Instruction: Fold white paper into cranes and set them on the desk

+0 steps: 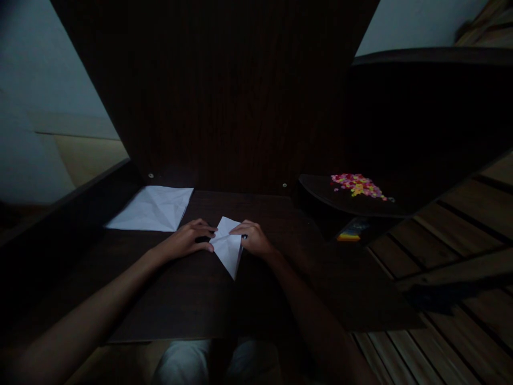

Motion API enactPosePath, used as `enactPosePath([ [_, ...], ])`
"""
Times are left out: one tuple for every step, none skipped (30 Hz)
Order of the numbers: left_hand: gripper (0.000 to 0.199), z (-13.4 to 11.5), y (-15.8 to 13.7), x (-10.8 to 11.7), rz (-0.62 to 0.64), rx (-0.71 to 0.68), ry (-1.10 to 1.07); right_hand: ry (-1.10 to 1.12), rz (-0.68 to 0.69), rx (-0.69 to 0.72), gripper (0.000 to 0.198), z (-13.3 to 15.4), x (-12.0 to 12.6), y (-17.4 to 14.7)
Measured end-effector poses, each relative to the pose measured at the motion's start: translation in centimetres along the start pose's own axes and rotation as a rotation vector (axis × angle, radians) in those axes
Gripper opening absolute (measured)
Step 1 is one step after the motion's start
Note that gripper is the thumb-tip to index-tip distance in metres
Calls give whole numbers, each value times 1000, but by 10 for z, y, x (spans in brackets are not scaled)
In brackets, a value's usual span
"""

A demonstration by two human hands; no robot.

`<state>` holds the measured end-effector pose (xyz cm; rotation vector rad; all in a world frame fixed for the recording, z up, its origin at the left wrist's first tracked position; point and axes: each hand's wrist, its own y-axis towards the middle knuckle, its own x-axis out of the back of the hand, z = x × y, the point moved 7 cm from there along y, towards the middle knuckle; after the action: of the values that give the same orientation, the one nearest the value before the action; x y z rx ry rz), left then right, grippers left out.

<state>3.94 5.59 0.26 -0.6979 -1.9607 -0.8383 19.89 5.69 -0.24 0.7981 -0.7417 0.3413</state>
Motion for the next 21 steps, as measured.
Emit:
enactPosePath([
  [37, 0, 0, 0, 0, 1, 1, 2, -1, -5, 17, 0, 0, 0],
  [36, 1, 0, -1, -1, 1, 0, 5, -2, -10, 17, -1, 0, 0],
  [35, 2, 0, -1, -3, -1, -2, 7, -1, -15, 18, -1, 0, 0],
  [34, 2, 0, -2, -2, -5, -5, 9, -2, -20, 18, -1, 0, 0],
  [34, 3, 0, -2, -2, -8, -8, 10, -2, -25, 18, -2, 0, 0],
  [33, 4, 0, -2, -3, -13, -13, 13, -2, -31, 18, -2, 0, 0],
  [33, 4, 0, -3, -3, -18, -17, 17, -1, -38, 18, -3, 0, 0],
  [33, 4, 0, -3, -3, -23, -23, 24, -1, -49, 19, -4, 0, 0],
  [32, 4, 0, -3, -3, -26, -28, 31, -6, -66, 20, -5, 0, 0],
  [31, 4, 0, -3, -3, -27, -33, 37, -12, -90, 22, -6, 1, 0],
  [30, 4, 0, -3, -3, -27, -37, 42, -20, -119, 25, -7, 2, 0],
  [29, 3, 0, -3, 0, -25, -41, 45, -34, -150, 27, -9, 4, 0],
  [28, 3, 0, -3, 3, -20, -44, 46, -49, -181, 29, -10, 5, 0],
  [27, 2, 0, -3, 7, -14, -47, 47, -61, -208, 31, -10, 7, 0],
  [27, 2, 0, -3, 10, -7, -50, 46, -70, -232, 33, -10, 8, 0],
  [26, 2, 0, -3, 12, -2, -53, 47, -80, -254, 35, -11, 8, 0],
  [25, 1, 0, -3, 14, 1, -57, 50, -91, -276, 36, -11, 9, 0],
  [25, 1, 0, -3, 15, 4, -60, 56, -102, -299, 37, -13, 9, 0],
  [25, 0, 0, -4, 14, 5, -63, 66, -113, -323, 38, -15, 9, -1],
  [24, 0, 0, -4, 13, 5, -67, 79, -125, -346, 38, -17, 9, -1],
  [25, 0, 0, -4, 8, 7, -70, 92, -138, -366, 37, -19, 9, -2],
])
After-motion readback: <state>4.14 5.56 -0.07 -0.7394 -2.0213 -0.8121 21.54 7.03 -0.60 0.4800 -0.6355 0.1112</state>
